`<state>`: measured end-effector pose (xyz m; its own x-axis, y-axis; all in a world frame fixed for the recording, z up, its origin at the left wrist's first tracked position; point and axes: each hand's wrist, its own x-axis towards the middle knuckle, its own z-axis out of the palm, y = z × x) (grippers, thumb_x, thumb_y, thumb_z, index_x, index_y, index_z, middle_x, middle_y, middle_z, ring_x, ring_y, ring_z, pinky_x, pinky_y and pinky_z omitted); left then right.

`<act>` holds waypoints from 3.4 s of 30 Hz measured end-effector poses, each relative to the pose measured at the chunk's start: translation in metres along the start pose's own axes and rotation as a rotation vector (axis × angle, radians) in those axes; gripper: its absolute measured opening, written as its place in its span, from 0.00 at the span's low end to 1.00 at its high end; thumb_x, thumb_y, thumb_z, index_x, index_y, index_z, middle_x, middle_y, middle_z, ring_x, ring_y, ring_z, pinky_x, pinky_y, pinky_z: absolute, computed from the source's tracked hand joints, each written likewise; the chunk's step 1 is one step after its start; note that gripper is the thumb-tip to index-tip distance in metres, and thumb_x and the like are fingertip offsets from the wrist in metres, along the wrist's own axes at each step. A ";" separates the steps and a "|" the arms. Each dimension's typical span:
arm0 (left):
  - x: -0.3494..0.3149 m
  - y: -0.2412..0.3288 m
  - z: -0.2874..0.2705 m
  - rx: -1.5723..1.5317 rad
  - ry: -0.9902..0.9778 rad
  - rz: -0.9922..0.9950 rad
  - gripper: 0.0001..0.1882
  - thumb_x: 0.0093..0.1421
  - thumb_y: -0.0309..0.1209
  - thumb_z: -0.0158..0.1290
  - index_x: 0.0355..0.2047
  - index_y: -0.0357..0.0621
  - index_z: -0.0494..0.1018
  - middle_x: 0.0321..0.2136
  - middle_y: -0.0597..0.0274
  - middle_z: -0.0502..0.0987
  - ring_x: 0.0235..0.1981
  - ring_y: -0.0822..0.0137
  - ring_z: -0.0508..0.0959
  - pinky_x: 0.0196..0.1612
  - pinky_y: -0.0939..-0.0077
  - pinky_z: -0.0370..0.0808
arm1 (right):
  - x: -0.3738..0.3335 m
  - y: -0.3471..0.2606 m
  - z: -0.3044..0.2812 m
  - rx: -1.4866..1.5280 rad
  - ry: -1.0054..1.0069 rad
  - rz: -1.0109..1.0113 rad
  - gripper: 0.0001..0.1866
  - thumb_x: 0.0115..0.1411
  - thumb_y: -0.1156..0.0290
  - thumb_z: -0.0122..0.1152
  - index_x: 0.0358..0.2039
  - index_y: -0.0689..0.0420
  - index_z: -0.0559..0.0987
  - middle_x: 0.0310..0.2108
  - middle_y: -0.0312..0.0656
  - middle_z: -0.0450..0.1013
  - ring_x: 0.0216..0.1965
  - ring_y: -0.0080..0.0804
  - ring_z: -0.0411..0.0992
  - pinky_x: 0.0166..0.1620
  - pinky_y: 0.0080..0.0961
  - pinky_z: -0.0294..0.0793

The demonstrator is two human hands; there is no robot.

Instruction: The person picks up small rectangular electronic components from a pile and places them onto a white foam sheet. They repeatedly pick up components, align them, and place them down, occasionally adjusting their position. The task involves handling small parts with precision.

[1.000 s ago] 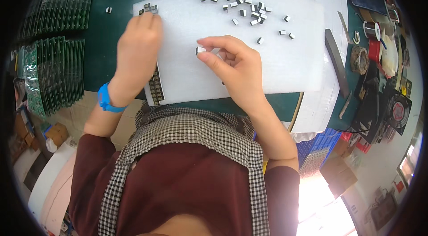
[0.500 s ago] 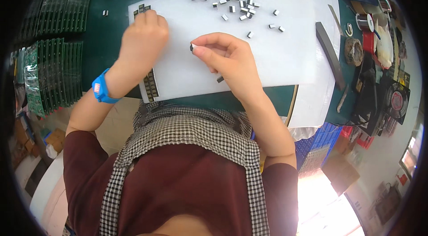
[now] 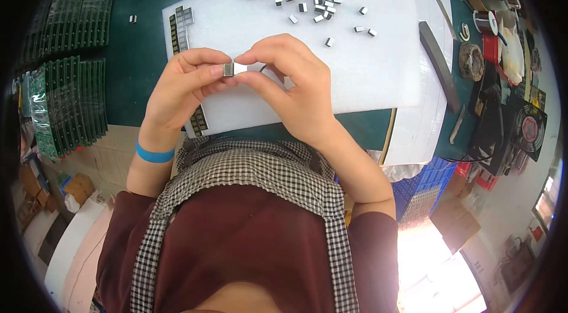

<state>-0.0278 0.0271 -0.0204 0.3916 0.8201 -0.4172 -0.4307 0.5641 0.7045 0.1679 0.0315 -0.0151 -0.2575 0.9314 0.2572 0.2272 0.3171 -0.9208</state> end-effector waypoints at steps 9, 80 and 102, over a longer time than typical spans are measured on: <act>0.001 0.001 0.006 -0.040 -0.041 -0.001 0.15 0.57 0.25 0.54 0.45 0.35 0.70 0.32 0.58 0.79 0.35 0.68 0.79 0.41 0.80 0.75 | 0.001 0.000 0.001 0.012 -0.023 0.021 0.09 0.46 0.77 0.67 0.31 0.58 0.79 0.30 0.36 0.73 0.26 0.21 0.67 0.25 0.16 0.63; 0.029 0.035 -0.025 1.671 0.540 0.977 0.14 0.47 0.18 0.54 0.37 0.36 0.74 0.43 0.57 0.73 0.45 0.54 0.72 0.38 0.72 0.75 | 0.004 -0.005 -0.012 0.768 -0.221 0.720 0.20 0.55 0.72 0.60 0.48 0.64 0.71 0.37 0.41 0.73 0.33 0.21 0.68 0.41 0.17 0.68; -0.002 0.007 0.000 0.023 -0.052 -0.009 0.09 0.57 0.24 0.53 0.38 0.35 0.75 0.34 0.56 0.78 0.34 0.69 0.79 0.41 0.79 0.76 | -0.005 0.004 -0.015 0.716 -0.137 0.674 0.12 0.53 0.75 0.63 0.38 0.64 0.77 0.33 0.38 0.75 0.35 0.26 0.74 0.40 0.22 0.74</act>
<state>-0.0317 0.0292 -0.0139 0.4374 0.8087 -0.3933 -0.4083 0.5683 0.7144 0.1844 0.0311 -0.0159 -0.3998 0.8341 -0.3801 -0.2434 -0.4964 -0.8333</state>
